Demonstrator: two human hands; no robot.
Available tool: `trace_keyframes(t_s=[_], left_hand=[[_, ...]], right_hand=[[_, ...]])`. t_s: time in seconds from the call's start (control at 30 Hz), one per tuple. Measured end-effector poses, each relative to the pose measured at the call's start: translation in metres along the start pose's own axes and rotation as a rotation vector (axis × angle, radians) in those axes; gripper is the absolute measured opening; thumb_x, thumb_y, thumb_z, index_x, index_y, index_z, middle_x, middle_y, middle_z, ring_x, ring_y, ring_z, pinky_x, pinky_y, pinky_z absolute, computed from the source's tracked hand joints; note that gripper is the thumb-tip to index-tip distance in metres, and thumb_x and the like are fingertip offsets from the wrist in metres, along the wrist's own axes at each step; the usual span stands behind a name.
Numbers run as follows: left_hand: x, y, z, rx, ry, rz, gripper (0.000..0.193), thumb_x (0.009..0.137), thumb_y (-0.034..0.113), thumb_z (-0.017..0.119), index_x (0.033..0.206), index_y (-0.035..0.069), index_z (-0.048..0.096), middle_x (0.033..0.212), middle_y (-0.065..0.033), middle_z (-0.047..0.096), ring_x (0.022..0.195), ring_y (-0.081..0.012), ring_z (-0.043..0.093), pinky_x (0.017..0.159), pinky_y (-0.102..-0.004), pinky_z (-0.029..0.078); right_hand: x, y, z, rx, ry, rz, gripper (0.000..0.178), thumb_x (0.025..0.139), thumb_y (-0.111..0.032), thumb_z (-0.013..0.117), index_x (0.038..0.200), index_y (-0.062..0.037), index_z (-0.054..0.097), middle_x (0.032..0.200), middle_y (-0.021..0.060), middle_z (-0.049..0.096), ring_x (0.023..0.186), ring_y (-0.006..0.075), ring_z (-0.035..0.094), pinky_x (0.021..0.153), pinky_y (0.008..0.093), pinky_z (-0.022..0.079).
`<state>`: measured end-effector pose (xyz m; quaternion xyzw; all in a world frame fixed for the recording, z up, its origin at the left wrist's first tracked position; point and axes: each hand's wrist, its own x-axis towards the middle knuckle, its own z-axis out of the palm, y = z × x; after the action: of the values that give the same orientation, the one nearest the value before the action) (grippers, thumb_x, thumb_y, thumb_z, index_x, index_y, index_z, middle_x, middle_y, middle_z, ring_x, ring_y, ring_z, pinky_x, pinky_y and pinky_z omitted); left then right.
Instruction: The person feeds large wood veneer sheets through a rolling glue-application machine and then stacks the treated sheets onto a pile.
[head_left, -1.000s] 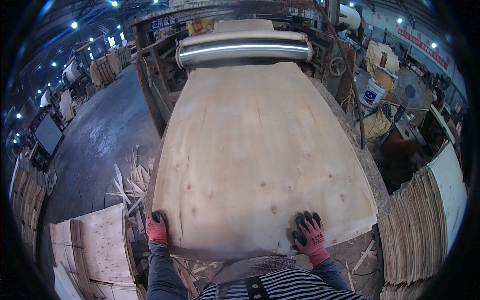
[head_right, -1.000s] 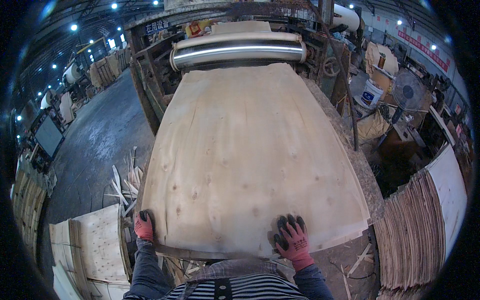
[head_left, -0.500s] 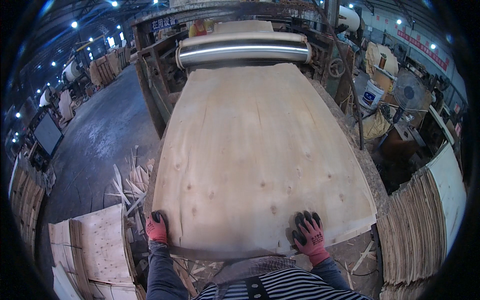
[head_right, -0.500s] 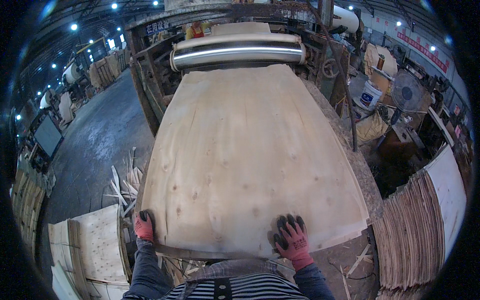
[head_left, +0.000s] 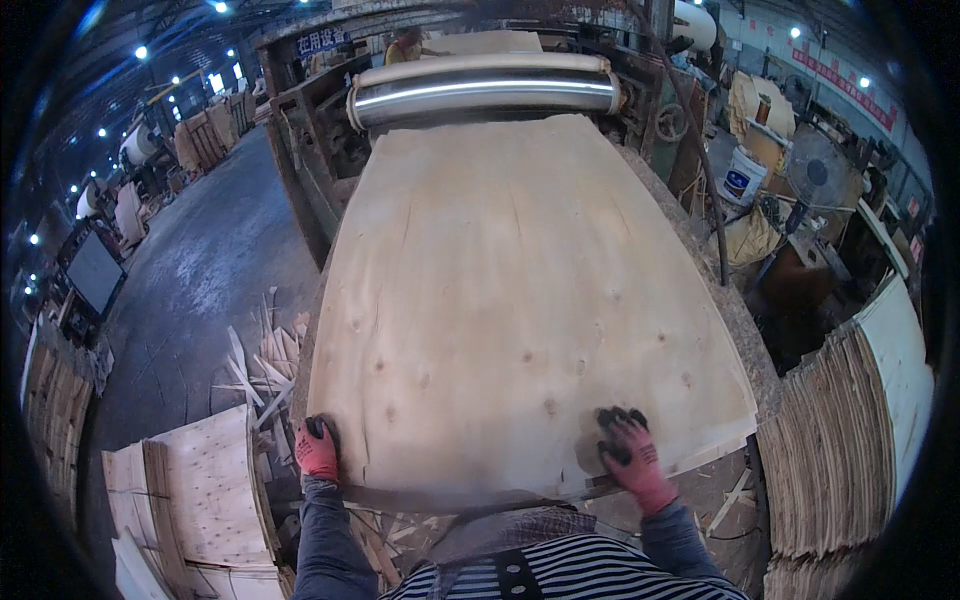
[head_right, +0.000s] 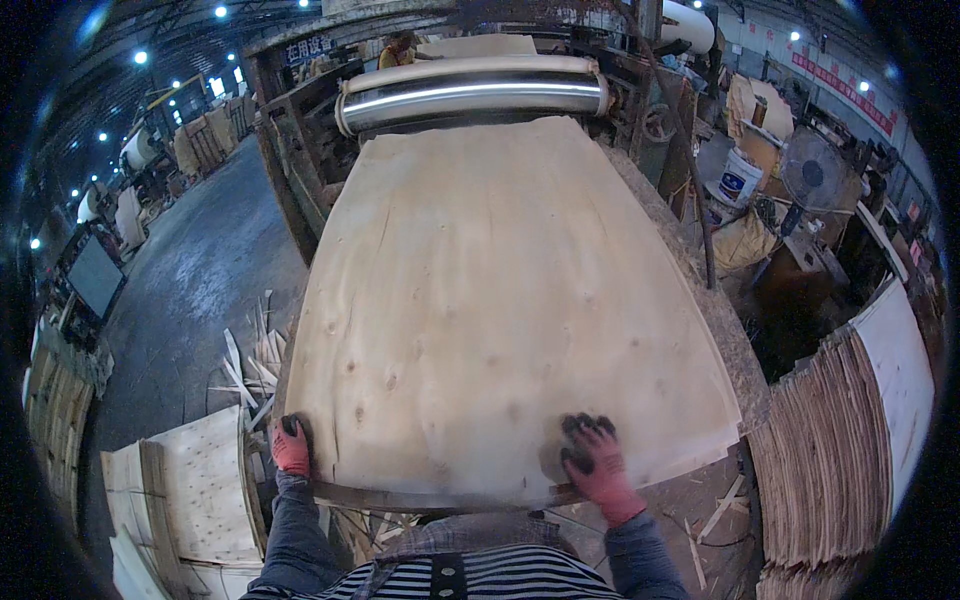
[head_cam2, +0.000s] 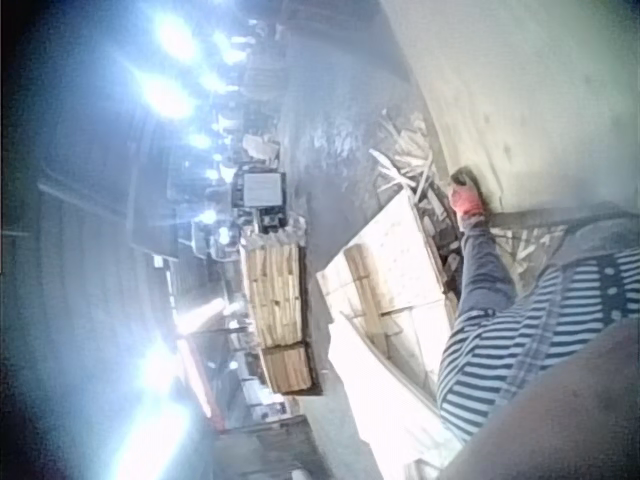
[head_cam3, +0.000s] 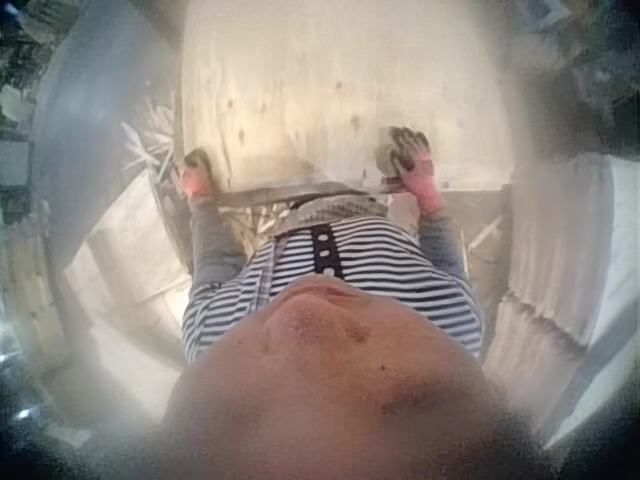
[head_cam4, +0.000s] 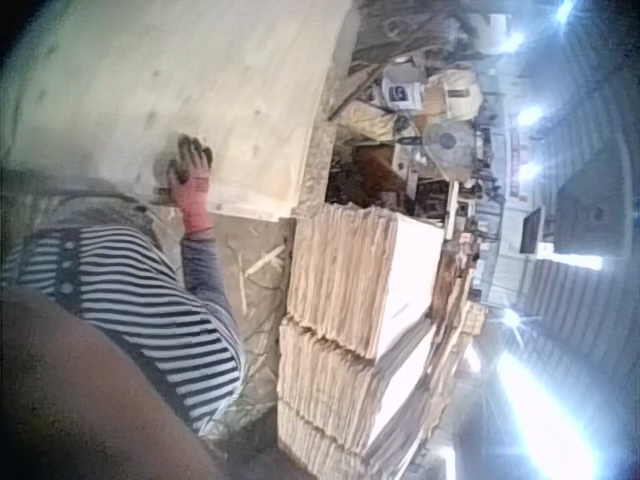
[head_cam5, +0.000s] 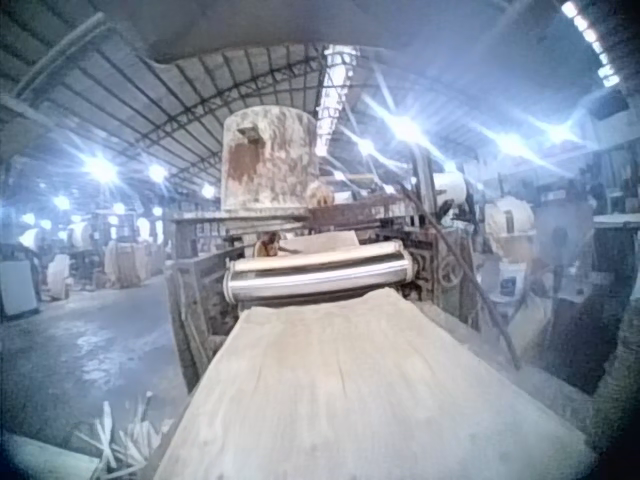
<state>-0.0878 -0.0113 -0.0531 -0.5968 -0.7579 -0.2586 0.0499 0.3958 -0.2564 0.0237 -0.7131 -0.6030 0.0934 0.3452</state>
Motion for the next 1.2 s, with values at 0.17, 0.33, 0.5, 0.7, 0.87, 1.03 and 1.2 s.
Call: trace_keyframes(t_s=[0.17, 0.33, 0.5, 0.7, 0.87, 1.03, 1.2], left_hand=[[-0.003, 0.010, -0.012, 0.056, -0.078, -0.120, 0.044, 0.080, 0.037, 0.052, 0.107, 0.002, 0.052, 0.101, -0.0187, 0.056, 0.093, -0.0319, 0.054, 0.079, -0.0377, 0.044], [0.003, -0.011, 0.027, 0.055, 0.079, -0.009, 0.044, 0.078, 0.033, 0.054, 0.109, 0.000, 0.051, 0.101, -0.0200, 0.056, 0.095, -0.0329, 0.053, 0.082, -0.0377, 0.042], [0.016, -0.067, 0.055, -0.049, 0.060, 0.231, 0.040, 0.080, 0.032, 0.052, 0.104, 0.000, 0.053, 0.099, -0.0198, 0.056, 0.092, -0.0331, 0.054, 0.080, -0.0379, 0.042], [0.000, -0.025, -0.007, -0.126, -0.029, 0.055, 0.043, 0.082, 0.033, 0.048, 0.106, -0.002, 0.051, 0.099, -0.0210, 0.055, 0.093, -0.0348, 0.052, 0.080, -0.0392, 0.042], [-0.001, 0.015, -0.019, -0.266, -0.126, 0.049, 0.041, 0.082, 0.032, 0.049, 0.108, 0.001, 0.051, 0.099, -0.0205, 0.055, 0.092, -0.0347, 0.053, 0.079, -0.0397, 0.042], [-0.001, -0.021, -0.011, -0.216, -0.113, -0.026, 0.044, 0.083, 0.035, 0.047, 0.111, 0.000, 0.050, 0.104, -0.0202, 0.054, 0.097, -0.0338, 0.051, 0.083, -0.0387, 0.041], [0.002, -0.008, -0.007, -0.280, -0.184, -0.008, 0.047, 0.082, 0.036, 0.048, 0.113, 0.000, 0.047, 0.109, -0.0208, 0.051, 0.100, -0.0344, 0.050, 0.085, -0.0391, 0.040]], right_hand=[[0.042, -0.128, -0.114, 0.036, 0.116, -0.395, 0.057, 0.068, -0.002, 0.063, 0.121, 0.0022, 0.042, 0.127, 0.0187, 0.040, 0.120, 0.0311, 0.037, 0.098, 0.0382, 0.030], [0.030, -0.249, -0.182, -0.204, 0.193, -0.957, 0.056, 0.067, -0.003, 0.062, 0.119, 0.0021, 0.043, 0.126, 0.0184, 0.041, 0.119, 0.0317, 0.038, 0.098, 0.0389, 0.030], [0.019, -0.295, -0.175, -0.258, 0.163, -1.084, 0.054, 0.067, -0.004, 0.062, 0.118, 0.0020, 0.044, 0.124, 0.0182, 0.041, 0.117, 0.0323, 0.039, 0.098, 0.0397, 0.030], [0.019, -0.324, -0.149, -0.282, 0.120, -1.087, 0.053, 0.067, -0.005, 0.062, 0.116, 0.0019, 0.045, 0.123, 0.0180, 0.042, 0.116, 0.0330, 0.040, 0.097, 0.0406, 0.031], [-0.002, -0.356, -0.151, -0.363, 0.137, -1.045, 0.051, 0.066, -0.005, 0.062, 0.115, 0.0018, 0.046, 0.122, 0.0177, 0.043, 0.114, 0.0336, 0.041, 0.097, 0.0413, 0.031], [-0.004, -0.374, -0.130, -0.324, 0.128, -1.028, 0.050, 0.066, -0.006, 0.061, 0.113, 0.0017, 0.047, 0.121, 0.0175, 0.044, 0.113, 0.0342, 0.042, 0.097, 0.0421, 0.031], [-0.026, -0.401, -0.132, -0.364, 0.172, -0.962, 0.049, 0.066, -0.007, 0.061, 0.112, 0.0016, 0.048, 0.119, 0.0173, 0.045, 0.112, 0.0348, 0.043, 0.097, 0.0429, 0.032]])
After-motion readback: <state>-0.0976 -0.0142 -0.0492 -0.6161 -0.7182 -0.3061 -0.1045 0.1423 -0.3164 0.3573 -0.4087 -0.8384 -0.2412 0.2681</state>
